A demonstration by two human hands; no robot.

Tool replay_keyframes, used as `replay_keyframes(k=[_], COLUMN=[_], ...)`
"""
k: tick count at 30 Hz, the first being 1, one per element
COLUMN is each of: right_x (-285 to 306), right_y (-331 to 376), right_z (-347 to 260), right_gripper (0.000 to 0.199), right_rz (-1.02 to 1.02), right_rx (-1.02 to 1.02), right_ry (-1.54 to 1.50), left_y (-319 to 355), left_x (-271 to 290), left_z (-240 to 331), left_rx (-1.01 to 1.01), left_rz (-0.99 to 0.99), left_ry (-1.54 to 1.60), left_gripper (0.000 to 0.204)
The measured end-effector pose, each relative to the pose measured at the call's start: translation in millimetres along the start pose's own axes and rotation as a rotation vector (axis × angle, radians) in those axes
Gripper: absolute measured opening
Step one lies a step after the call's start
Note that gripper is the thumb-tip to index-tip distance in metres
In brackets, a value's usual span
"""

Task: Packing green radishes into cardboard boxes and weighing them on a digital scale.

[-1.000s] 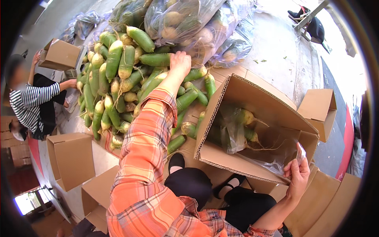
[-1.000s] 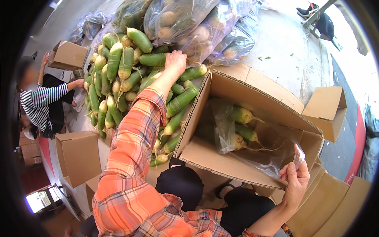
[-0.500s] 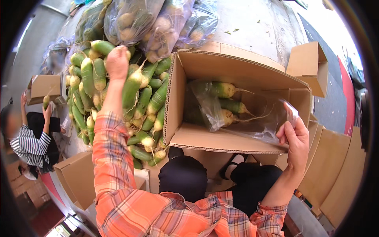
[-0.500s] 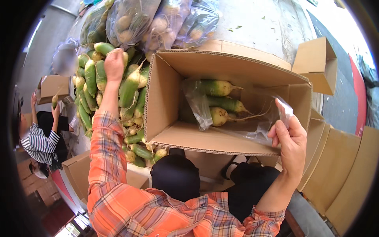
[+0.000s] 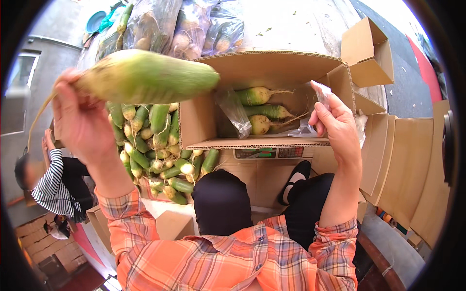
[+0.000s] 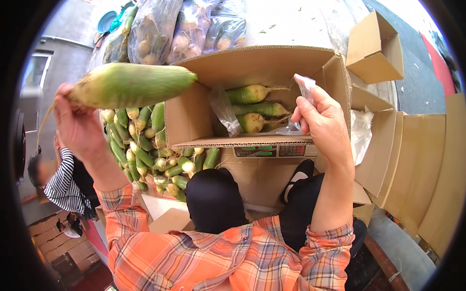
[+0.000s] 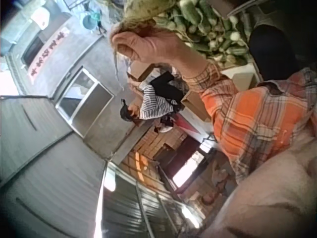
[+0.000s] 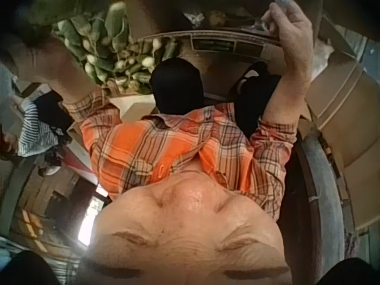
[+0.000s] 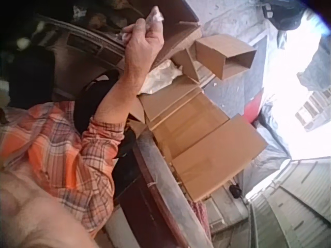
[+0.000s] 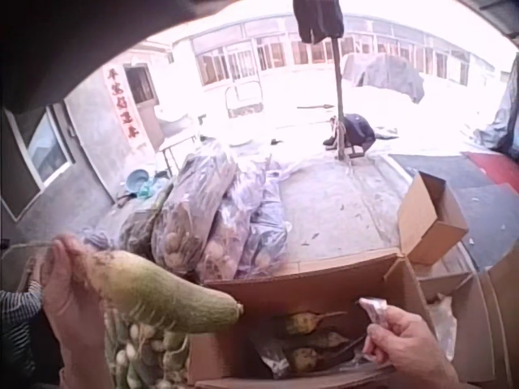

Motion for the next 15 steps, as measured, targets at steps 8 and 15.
replay_keyframes(k=[8,15], right_x=[-3.2,-0.6], right_y=[-0.7,6.3], right_z=[-3.7,0.2], right_gripper=[0.037,0.038], right_rz=[-0.043,-0.066], right_rx=[0.003,0.005], right_ry=[-0.011,-0.004], left_y=[84.3,192.1], left_x=[-183.9,-198.9], left_z=[-112.0,-237.7], left_rx=[-0.104,0.255], left_rz=[-0.840,-1.634], left_ry=[-0.397,-1.064], left_gripper=[0.013,0.018])
Point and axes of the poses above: each hand's wrist, its own y-axis away from the middle knuckle, its own x-axis out of the back of the hand, z = x × y, the point moved 8 cm from there along -y, towards the middle knuckle, and after that the axes turned 8 degrees about -x, right-handed, at the moved point
